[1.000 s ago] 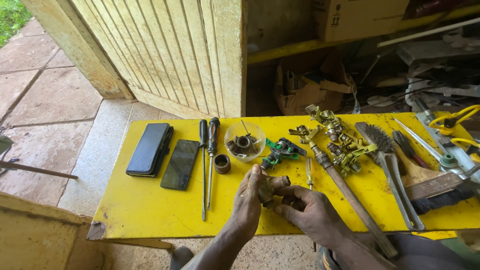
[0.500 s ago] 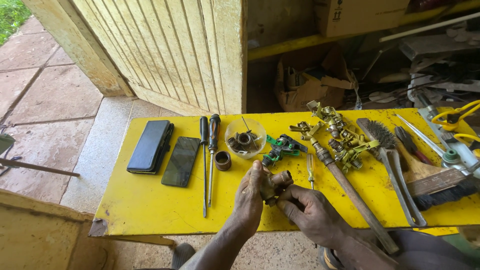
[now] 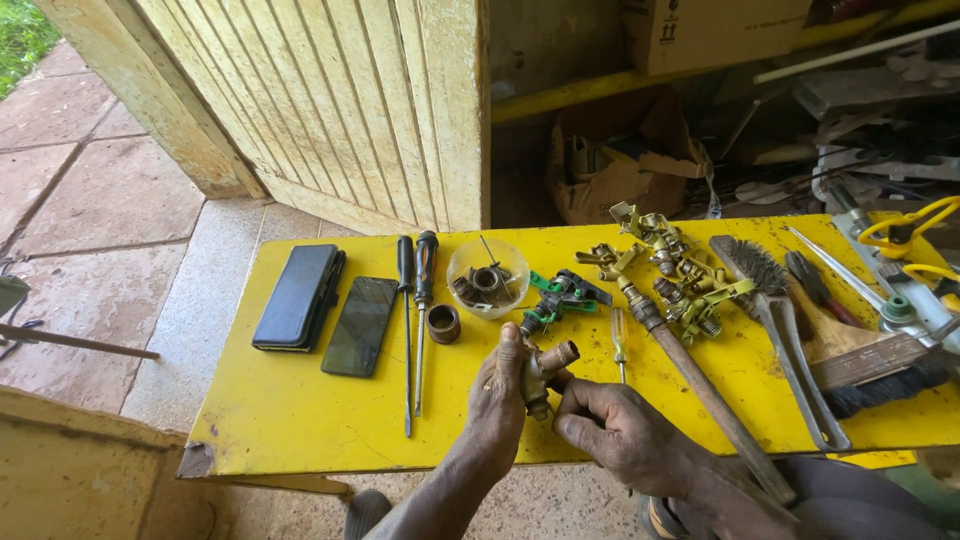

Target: The person disassembles a brass valve on a yellow workbench, removes internal components, and uses pliers to adjust parts. They then reassemble the valve by hand, tightening the pieces together. The workspace contains multiple valves, screwdrivers, and other tools.

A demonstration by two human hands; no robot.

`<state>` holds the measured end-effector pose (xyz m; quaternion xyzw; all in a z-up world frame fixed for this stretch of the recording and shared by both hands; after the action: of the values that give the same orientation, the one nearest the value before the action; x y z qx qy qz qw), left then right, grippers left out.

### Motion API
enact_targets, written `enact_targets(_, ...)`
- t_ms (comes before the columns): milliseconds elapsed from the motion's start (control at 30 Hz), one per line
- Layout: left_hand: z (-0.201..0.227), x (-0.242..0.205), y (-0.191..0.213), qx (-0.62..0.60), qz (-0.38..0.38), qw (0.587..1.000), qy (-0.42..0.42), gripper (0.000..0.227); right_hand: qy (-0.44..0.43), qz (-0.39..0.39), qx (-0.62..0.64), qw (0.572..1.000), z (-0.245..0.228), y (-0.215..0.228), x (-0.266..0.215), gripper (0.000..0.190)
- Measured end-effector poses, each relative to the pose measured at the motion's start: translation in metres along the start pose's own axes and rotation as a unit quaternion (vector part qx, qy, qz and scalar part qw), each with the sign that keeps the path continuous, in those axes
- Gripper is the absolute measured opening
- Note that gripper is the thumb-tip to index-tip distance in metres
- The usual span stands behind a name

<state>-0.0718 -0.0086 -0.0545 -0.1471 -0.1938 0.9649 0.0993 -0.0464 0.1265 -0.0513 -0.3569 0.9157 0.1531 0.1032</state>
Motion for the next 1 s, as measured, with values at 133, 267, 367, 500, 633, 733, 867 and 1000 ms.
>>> enact_targets(133,0.013,-0.002,-0.004,-0.016,-0.016,1.000,0.019,0.053,-0.033,-0.002,0.029,0.999,-0.001,0.001,-0.002,0.019)
enact_targets(267,0.026,-0.001,-0.003,-0.038,-0.044,0.998,-0.015,0.039,-0.053,0.068,-0.027,0.996,0.002,0.020,-0.008,0.021)
enact_targets(367,0.022,-0.002,-0.003,-0.032,-0.058,0.998,-0.010,0.037,-0.012,0.126,0.033,0.991,0.016,0.040,-0.009,0.022)
enact_targets(500,0.020,-0.003,-0.011,-0.046,-0.038,0.998,0.010,0.044,0.036,0.173,0.130,0.976,0.025,0.052,-0.009,0.023)
enact_targets(633,0.013,0.004,-0.011,-0.100,-0.061,0.993,-0.002,0.043,-0.086,0.179,0.109,0.974,-0.002,0.034,-0.016,0.032)
enact_targets(733,0.011,0.001,-0.009,-0.057,-0.047,0.997,0.020,0.062,-0.052,0.170,0.114,0.977,-0.006,0.028,-0.011,0.021)
enact_targets(867,0.007,0.008,-0.005,-0.041,-0.066,0.997,-0.012,0.045,-0.072,0.182,0.101,0.975,0.002,0.036,-0.011,0.023)
enact_targets(1000,0.015,0.004,-0.008,-0.020,-0.072,0.997,-0.018,0.046,-0.060,0.180,0.153,0.970,0.022,0.039,-0.008,0.029)
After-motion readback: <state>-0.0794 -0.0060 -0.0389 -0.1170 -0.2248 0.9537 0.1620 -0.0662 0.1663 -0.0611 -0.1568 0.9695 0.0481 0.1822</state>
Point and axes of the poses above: each hand's wrist, its own x-axis towards the middle knuckle, its own y-axis out of the back of the hand, z = x × y, the point moved 10 cm from there along x, towards the middle knuckle, and after that the axes turned 12 degrees about -z, right-handed, at the moved point
